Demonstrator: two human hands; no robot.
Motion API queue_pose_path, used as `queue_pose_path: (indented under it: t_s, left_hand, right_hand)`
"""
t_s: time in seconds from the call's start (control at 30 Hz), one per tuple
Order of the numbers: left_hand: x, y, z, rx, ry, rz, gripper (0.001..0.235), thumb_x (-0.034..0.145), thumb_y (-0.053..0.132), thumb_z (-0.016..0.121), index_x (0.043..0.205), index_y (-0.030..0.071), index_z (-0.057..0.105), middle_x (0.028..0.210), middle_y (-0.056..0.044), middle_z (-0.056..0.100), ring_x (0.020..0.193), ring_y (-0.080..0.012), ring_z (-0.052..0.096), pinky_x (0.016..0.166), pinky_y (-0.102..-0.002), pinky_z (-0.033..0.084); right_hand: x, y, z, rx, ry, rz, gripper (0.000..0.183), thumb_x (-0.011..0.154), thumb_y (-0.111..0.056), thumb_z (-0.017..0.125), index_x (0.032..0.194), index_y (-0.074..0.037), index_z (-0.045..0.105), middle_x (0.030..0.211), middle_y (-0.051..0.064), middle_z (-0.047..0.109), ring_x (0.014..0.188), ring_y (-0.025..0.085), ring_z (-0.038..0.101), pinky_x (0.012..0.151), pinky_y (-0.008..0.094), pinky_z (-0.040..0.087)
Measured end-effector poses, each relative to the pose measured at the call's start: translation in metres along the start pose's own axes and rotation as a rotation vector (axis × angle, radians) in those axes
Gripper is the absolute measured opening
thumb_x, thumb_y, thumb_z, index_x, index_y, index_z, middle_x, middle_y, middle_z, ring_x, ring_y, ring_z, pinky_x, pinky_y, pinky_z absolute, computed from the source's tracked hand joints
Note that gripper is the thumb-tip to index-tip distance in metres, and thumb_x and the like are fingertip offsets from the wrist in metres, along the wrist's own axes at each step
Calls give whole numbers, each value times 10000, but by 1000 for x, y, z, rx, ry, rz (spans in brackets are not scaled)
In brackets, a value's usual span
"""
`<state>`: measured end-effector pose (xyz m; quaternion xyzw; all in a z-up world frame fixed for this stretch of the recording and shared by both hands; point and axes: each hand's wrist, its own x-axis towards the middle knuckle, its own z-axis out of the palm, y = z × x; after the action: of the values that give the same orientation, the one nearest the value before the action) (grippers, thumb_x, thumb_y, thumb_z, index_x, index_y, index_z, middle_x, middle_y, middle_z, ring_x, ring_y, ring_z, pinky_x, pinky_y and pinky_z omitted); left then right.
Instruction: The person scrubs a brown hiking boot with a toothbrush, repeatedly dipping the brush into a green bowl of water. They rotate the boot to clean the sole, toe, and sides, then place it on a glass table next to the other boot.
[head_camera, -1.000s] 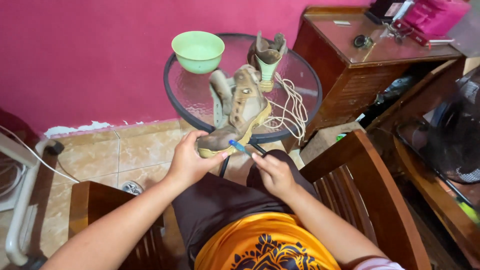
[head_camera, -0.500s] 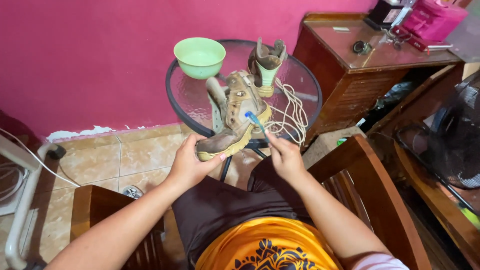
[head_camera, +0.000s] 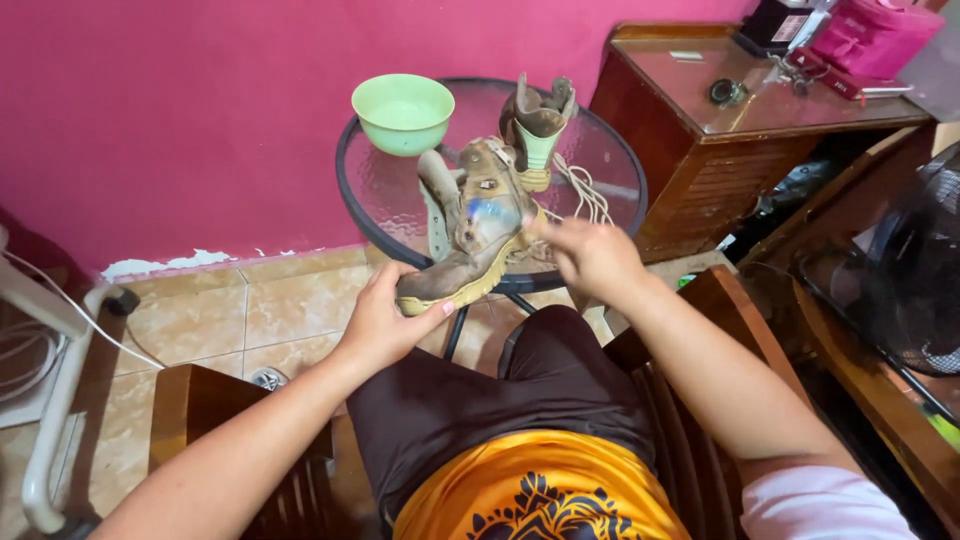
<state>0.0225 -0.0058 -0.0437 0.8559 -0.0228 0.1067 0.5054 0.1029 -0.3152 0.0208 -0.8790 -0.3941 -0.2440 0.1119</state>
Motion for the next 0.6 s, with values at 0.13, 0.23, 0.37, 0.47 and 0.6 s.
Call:
queue_pose_path:
  t_s: [0.13, 0.23, 0.37, 0.47, 0.6]
  left_hand:
    - [3, 5, -3, 9, 8, 13, 643, 668, 476, 898, 1138, 137, 619, 1133, -154, 647, 1191, -379, 632, 1018, -481, 506]
    - [-4, 7, -3, 13, 0, 48, 643, 681, 442, 898, 1144, 102, 609, 1131, -196, 636, 1187, -422, 623, 1019, -508, 502]
    - [2, 2, -1, 14, -20, 42, 689, 662, 481, 896, 1175, 132, 596, 1171, -168, 624, 1216, -402, 615, 1047, -492, 487]
    - [3, 2, -4, 9, -35, 17, 692, 664, 500, 891, 1171, 134, 595, 1182, -174, 624, 1231, -404, 607, 1064, -491, 477]
    - [7, 0, -4, 7, -57, -19, 685, 674, 524, 874, 1172, 142, 599, 1205, -171, 626, 1247, -393, 602, 1073, -488, 474]
  right_hand:
    - [7, -23, -9, 72, -62, -43, 394, 879, -80, 605, 1246, -168, 716, 780, 160, 675, 724, 431, 694, 658, 571, 563]
    - [0, -18, 4, 10, -147, -163, 554, 881, -148, 569, 1401, -331, 623, 753, 98, 637, 654, 362, 683, 627, 513, 585]
    - [1, 19, 28, 36, 60, -69, 502, 887, -120, 611, 1354, -289, 680, 758, 75, 631, 691, 342, 681, 621, 469, 569]
    - [-18, 8, 37, 79, 78, -124, 479, 902, -123, 595, 1340, -290, 696, 744, 57, 612, 659, 323, 667, 596, 446, 565]
    - [-39, 38, 64, 99, 184, 14, 361, 919, -108, 598, 1221, -233, 752, 758, 59, 629, 707, 315, 686, 641, 416, 568]
